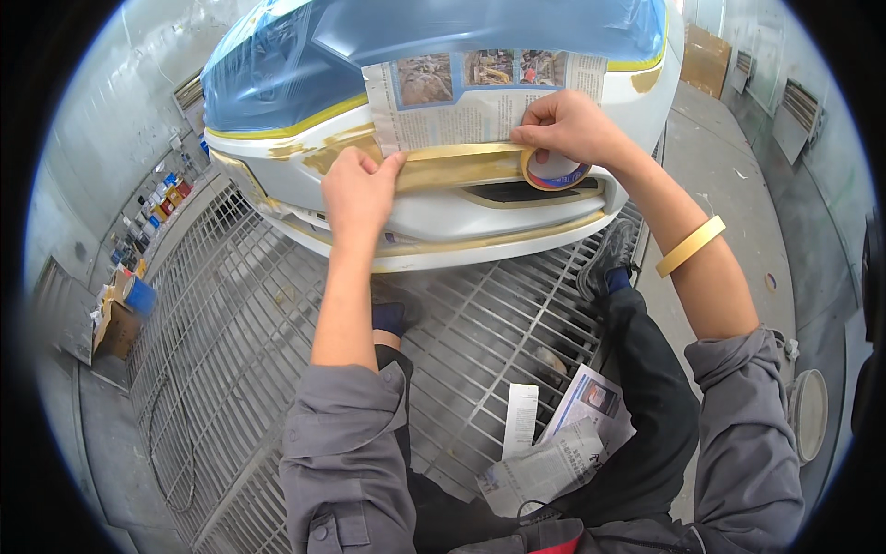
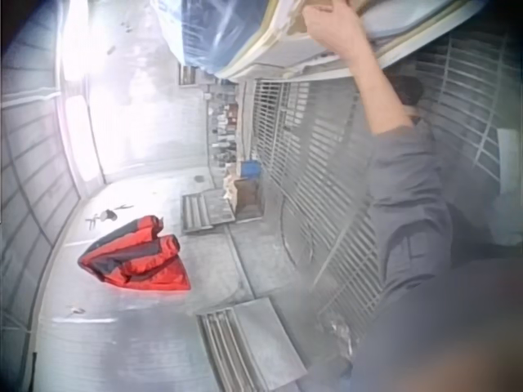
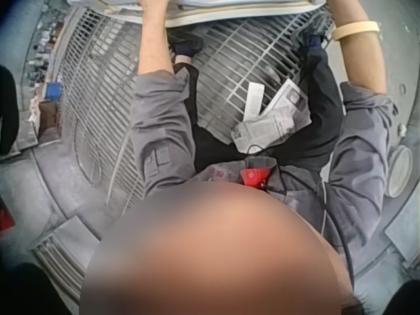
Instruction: The person applies masking tape along the edges of a white car bumper and secures newspaper over the taped areas to protect them. The person works on the bumper's lower edge and grille area, smoothing the tape and newspaper into place.
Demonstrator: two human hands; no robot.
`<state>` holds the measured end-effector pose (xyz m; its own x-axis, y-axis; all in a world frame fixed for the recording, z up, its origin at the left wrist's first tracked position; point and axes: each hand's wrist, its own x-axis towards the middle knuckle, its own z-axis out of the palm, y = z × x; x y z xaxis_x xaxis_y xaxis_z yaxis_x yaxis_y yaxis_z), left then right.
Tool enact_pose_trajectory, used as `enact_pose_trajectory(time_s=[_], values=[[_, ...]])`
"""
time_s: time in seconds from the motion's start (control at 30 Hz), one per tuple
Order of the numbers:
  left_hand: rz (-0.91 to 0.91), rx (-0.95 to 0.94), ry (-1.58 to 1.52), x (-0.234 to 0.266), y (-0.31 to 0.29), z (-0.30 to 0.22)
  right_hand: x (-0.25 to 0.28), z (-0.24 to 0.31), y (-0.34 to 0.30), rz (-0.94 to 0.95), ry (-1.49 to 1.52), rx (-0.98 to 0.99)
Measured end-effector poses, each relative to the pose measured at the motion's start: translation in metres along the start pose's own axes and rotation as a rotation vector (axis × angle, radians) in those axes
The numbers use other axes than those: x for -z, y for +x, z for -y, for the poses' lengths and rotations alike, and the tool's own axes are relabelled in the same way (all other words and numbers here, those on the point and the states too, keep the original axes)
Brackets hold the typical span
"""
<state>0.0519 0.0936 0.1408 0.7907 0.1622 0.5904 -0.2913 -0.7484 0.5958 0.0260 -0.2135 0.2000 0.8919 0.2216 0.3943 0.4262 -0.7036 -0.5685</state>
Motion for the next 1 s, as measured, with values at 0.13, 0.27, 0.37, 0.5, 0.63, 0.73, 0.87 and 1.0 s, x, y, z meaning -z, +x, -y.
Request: enact_pose_trajectory(time_s=[0.13, 0.27, 0.37, 0.5, 0.63, 0.73, 0.87, 1.0], values=[[-0.115, -0.144, -0.07, -0.013, -0.012, -0.001, 0.003, 0.005, -0.003, 0.013, 0.012, -0.017], [0.015, -0.052, -0.235, -0.016, -0.002, -0.006, 0.005, 0.0, -0.004, 0.019, -0.015, 0.017], [0.056, -0.01, -0.278, -0.02, 0.003, -0.006, 0.023, -0.015, -0.008, 0.08, -0.029, 0.035], [0.053, -0.018, -0.27, -0.019, 0.002, -0.007, 0.044, -0.026, -0.021, 0.102, -0.086, -0.037], [0.058, -0.056, -0.234, -0.021, 0.0, -0.009, 0.051, -0.019, -0.029, 0.071, -0.228, -0.095], [0.018, -0.086, -0.138, -0.025, -0.003, -0.015, 0.048, -0.01, -0.032, 0.011, -0.344, -0.155], [-0.032, -0.25, -0.095, -0.031, -0.009, -0.036, 0.044, -0.011, -0.032, -0.034, -0.343, -0.163], [0.004, -0.292, -0.116, -0.058, -0.016, -0.068, 0.043, -0.01, -0.033, -0.042, -0.366, -0.149]])
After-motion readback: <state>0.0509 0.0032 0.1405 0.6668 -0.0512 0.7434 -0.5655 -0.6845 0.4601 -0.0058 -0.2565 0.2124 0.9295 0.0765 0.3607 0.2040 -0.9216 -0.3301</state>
